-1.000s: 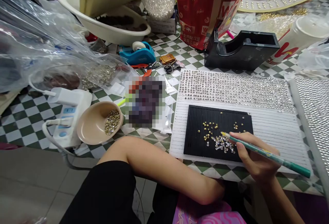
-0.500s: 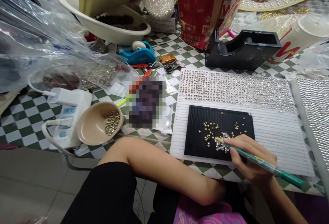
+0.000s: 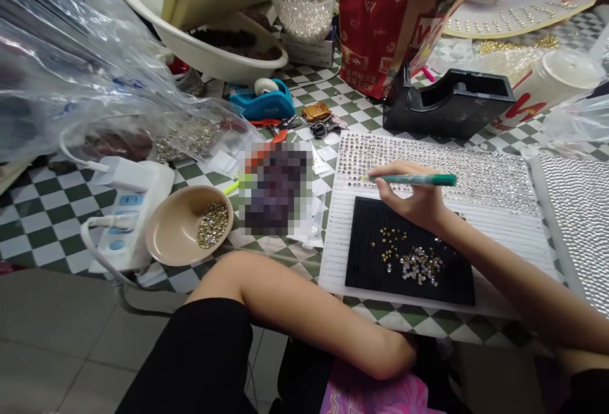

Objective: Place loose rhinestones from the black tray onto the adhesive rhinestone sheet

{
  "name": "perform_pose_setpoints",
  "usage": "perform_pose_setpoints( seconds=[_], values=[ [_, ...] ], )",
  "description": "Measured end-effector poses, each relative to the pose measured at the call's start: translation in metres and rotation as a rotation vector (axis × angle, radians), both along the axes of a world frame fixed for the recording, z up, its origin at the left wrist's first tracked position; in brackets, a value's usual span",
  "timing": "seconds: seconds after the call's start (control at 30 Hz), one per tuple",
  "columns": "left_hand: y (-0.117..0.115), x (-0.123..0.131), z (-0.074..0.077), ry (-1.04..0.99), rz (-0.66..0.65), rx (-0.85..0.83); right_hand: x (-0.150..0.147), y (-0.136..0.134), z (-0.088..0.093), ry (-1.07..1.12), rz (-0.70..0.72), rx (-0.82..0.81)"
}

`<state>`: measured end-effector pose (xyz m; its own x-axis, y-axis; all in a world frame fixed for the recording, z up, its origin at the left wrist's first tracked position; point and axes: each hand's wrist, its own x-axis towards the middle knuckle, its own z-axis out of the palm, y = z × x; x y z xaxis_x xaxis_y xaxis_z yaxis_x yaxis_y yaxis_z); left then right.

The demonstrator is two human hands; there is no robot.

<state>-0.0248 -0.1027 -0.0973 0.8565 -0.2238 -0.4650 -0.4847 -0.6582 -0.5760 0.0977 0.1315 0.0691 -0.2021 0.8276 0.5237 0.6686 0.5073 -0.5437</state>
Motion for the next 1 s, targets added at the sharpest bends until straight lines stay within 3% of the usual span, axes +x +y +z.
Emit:
perform_pose_setpoints(
  seconds=[0.07,0.17,0.4,0.7,1.0],
  values=[
    [0.003,0.0,0.005,-0.013,-0.166,-0.132,-0.006,0.009,-0.008,-0.002,0.031,0.013],
    [0.01,0.001,0.016,-0.03,-0.275,-0.201,-0.009,0.014,-0.016,0.001,0.063,0.056],
    [0.022,0.003,0.038,-0.044,-0.255,-0.248,-0.007,0.015,-0.022,-0.051,0.092,0.041],
    [0.018,0.002,0.019,-0.053,-0.152,-0.421,-0.007,0.016,-0.023,-0.074,0.107,0.027],
    [0.006,0.002,0.007,-0.095,-0.061,-0.345,-0.008,0.018,-0.024,-0.068,0.099,-0.033]
  ],
)
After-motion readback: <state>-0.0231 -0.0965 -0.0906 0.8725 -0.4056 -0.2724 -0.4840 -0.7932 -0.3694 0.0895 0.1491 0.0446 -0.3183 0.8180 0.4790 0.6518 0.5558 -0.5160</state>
